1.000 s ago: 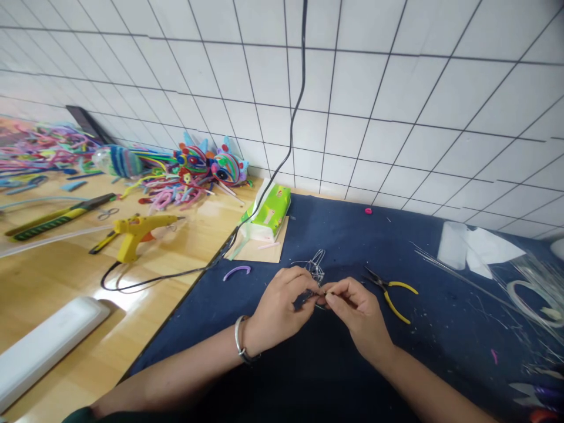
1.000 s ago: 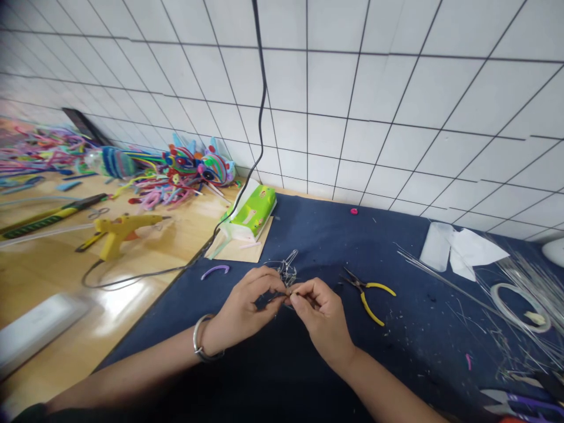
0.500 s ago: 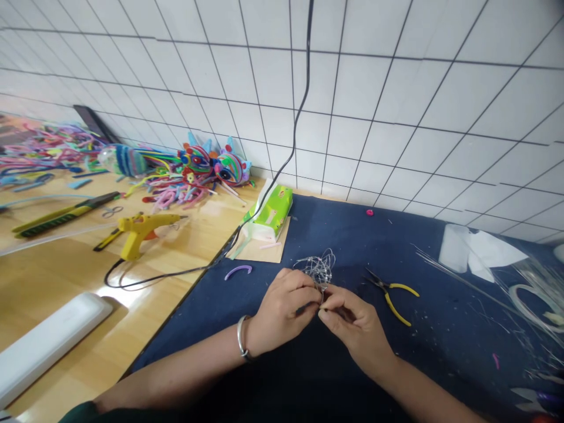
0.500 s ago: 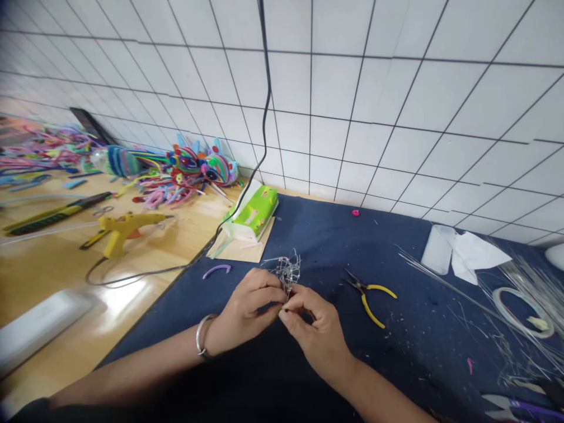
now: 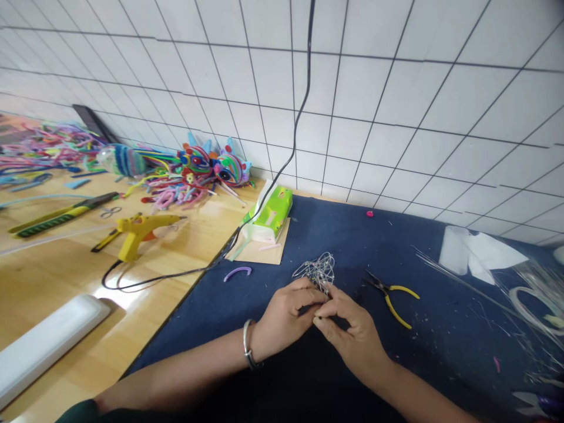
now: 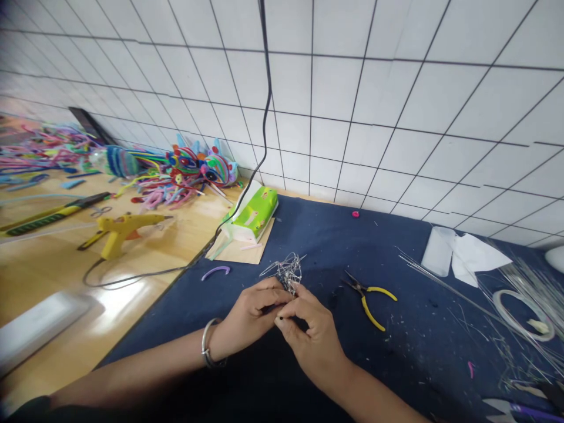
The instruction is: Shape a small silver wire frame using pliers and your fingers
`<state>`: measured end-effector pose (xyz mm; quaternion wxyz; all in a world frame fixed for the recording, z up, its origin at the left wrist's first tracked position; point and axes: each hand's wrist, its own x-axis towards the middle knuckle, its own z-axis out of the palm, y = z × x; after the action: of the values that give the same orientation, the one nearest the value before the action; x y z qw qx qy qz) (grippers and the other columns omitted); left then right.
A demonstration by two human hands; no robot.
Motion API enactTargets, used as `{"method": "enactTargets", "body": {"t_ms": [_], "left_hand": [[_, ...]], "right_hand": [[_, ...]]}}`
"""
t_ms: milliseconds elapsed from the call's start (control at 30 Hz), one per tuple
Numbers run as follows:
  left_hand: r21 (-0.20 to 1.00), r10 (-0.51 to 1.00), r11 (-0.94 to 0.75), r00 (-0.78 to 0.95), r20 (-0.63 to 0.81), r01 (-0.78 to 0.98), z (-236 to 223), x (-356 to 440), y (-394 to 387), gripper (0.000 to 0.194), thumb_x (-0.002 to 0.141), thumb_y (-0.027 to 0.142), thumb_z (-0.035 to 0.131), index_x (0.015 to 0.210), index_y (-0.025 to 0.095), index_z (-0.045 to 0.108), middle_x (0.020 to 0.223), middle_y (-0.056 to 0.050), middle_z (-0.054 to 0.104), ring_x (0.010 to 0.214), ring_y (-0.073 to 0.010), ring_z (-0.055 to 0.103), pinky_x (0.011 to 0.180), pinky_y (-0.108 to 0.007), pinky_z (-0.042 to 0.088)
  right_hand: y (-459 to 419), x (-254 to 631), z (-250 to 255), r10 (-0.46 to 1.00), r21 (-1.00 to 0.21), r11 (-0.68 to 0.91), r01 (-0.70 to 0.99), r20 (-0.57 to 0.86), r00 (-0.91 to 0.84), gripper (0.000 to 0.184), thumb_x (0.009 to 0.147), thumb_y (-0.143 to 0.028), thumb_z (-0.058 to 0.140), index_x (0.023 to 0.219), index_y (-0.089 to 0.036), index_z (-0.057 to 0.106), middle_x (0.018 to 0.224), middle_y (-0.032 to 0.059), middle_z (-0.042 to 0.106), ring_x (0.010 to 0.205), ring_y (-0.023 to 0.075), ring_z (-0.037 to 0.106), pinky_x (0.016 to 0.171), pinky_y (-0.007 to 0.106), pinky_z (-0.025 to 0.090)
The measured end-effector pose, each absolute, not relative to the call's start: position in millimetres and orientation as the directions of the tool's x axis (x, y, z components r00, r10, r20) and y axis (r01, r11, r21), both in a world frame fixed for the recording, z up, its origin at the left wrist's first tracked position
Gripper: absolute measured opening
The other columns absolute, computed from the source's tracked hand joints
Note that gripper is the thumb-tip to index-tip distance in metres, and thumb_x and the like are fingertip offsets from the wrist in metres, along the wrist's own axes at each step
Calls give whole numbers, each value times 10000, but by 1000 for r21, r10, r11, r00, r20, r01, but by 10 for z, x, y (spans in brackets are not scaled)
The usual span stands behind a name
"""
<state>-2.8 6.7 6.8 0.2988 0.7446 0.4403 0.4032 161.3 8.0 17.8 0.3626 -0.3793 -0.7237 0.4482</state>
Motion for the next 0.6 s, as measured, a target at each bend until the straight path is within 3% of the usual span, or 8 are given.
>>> {"method": "enactTargets", "body": {"t_ms": [133, 267, 433, 600], "left_hand": [[771, 911, -413, 206, 358, 485, -6, -19, 68, 235, 798, 93, 503, 958, 186, 647, 796, -44, 598, 704, -125, 567, 646, -247, 472], [801, 935, -353, 151, 320, 483, 8, -18, 103, 182, 804, 145, 524, 922, 179, 658, 729, -30, 580, 638, -115, 546, 585, -226, 458], [898, 960, -280, 93, 264, 341, -8, 13, 120, 164, 799, 170, 549, 912, 158, 668, 736, -39, 586, 664, -126, 548, 605, -238, 463], [962, 981, -192, 58, 184, 195, -26, 24, 119, 158, 783, 207, 594, 903, 164, 687, 727, -30, 570, 669, -122, 532, 618, -232, 448]], "right_hand": [[49, 1602, 189, 878, -900, 350, 259, 219, -425, 74, 801, -188, 544, 791, -231, 603, 896, 22, 640, 1140, 203, 474, 972, 391, 361], [40, 1597, 236, 875, -836, 442, 327, 320, -363, 102, 798, -168, 530, 774, -225, 611, 1113, 58, 552, 1098, 210, 487, 896, 376, 417], [51, 1592, 299, 787, -729, 606, 318, 493, -371, 153, 782, -86, 520, 767, -220, 592, 854, 36, 577, 868, 165, 535, 772, 335, 460], [55, 1630, 282, 691, -614, 721, 321, 603, -399, 206, 758, -25, 526, 840, -207, 577, 869, 28, 606, 880, 167, 523, 800, 364, 442]]}}
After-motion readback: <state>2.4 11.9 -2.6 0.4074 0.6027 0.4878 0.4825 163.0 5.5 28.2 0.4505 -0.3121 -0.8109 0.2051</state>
